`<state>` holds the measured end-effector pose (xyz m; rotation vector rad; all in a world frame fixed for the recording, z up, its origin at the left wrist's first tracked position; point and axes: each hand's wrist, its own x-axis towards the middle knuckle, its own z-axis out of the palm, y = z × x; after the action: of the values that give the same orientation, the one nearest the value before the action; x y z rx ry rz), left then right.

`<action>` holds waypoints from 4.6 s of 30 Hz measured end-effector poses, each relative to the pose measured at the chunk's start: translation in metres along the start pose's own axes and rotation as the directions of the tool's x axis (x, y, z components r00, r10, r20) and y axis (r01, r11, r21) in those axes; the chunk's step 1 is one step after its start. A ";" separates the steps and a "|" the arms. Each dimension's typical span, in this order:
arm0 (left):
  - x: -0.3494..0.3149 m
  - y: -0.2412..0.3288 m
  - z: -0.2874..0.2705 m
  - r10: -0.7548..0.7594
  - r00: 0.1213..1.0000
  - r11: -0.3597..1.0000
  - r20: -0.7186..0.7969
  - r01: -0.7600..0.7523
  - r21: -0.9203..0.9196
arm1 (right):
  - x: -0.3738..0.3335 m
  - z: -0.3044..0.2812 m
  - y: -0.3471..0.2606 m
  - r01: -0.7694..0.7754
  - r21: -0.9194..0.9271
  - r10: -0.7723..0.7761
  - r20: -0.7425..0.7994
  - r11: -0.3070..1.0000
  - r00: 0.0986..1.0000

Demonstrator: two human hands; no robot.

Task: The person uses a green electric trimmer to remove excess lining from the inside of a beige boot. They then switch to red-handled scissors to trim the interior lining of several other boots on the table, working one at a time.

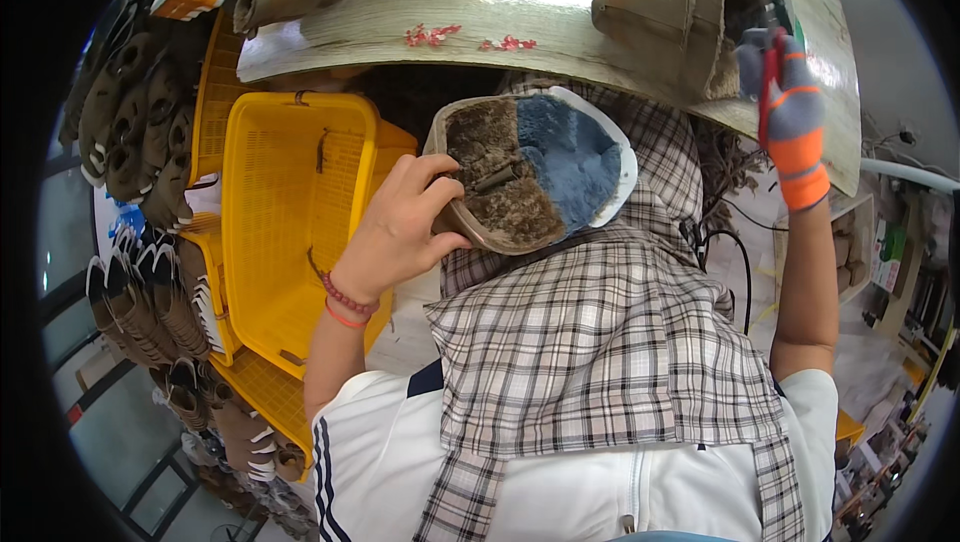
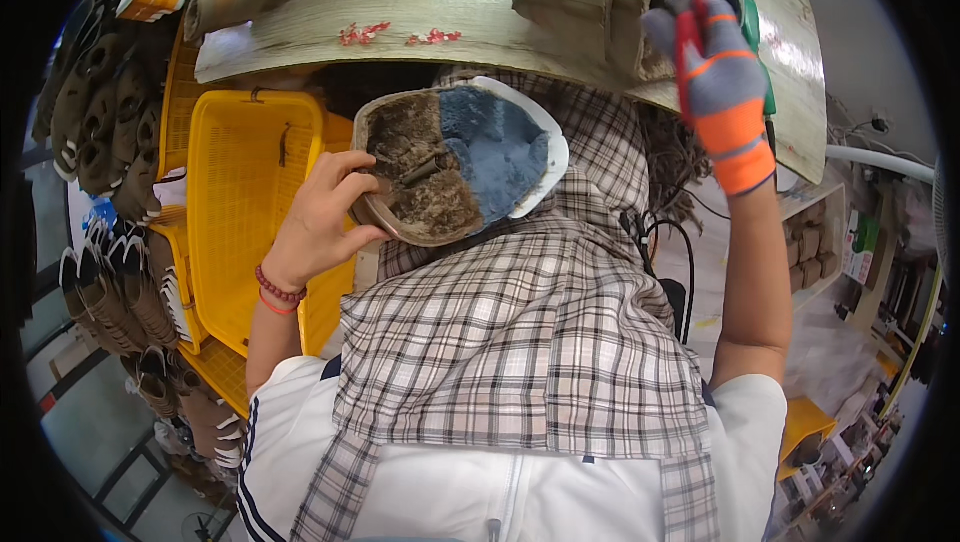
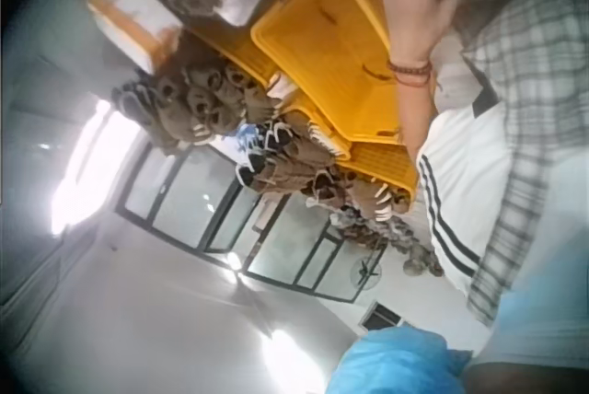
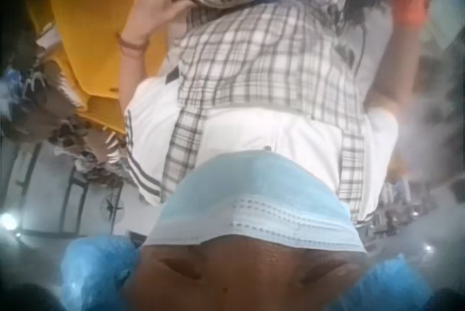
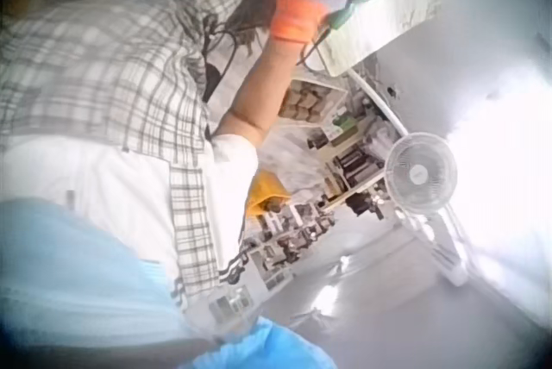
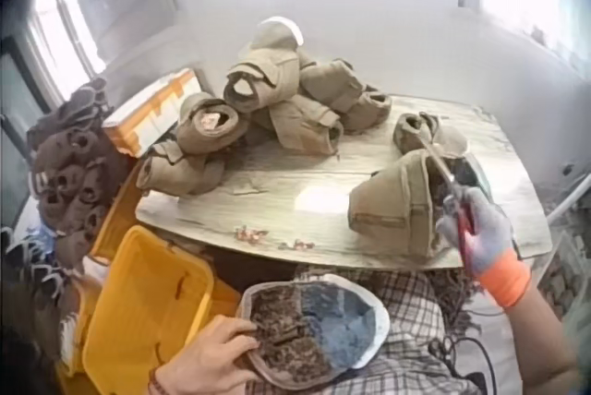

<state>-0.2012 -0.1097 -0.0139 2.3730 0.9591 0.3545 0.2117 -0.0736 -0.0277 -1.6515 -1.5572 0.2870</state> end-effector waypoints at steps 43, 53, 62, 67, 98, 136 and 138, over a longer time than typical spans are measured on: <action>-0.082 -0.090 0.135 -0.673 0.579 -0.390 0.460 0.251 -0.886 | -0.100 0.097 -0.071 0.517 -0.227 -0.237 0.692 0.825 0.682; -0.074 -0.082 0.129 -0.687 0.563 -0.394 0.460 0.244 -0.886 | -0.101 0.109 -0.087 0.628 -0.189 -0.275 0.778 0.755 0.565; -0.073 -0.078 0.126 -0.686 0.590 -0.363 0.426 0.229 -0.903 | -0.102 0.114 -0.088 0.602 -0.173 -0.282 0.762 0.779 0.584; -0.075 -0.082 0.131 -0.657 0.629 -0.396 0.416 0.181 -0.900 | -0.100 0.110 -0.091 0.505 -0.124 -0.262 0.737 0.854 0.623; 0.163 -0.039 0.075 -0.393 0.898 0.131 -0.199 -0.159 -0.978 | -0.039 -0.054 -0.086 0.092 0.047 -0.061 -0.451 0.995 0.891; 0.200 -0.160 -0.163 0.298 0.643 0.647 -0.705 0.407 0.645 | -0.001 0.013 0.053 -0.161 0.774 0.308 -0.046 0.612 0.950; 0.189 -0.133 -0.186 0.255 0.591 0.811 -0.765 0.300 0.502 | -0.010 0.003 0.052 -0.136 0.686 0.283 -0.107 0.714 0.953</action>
<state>-0.2213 0.1752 0.0673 2.7471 1.7206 1.4328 0.2454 -0.0760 -0.0692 -1.2126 -0.9284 0.6947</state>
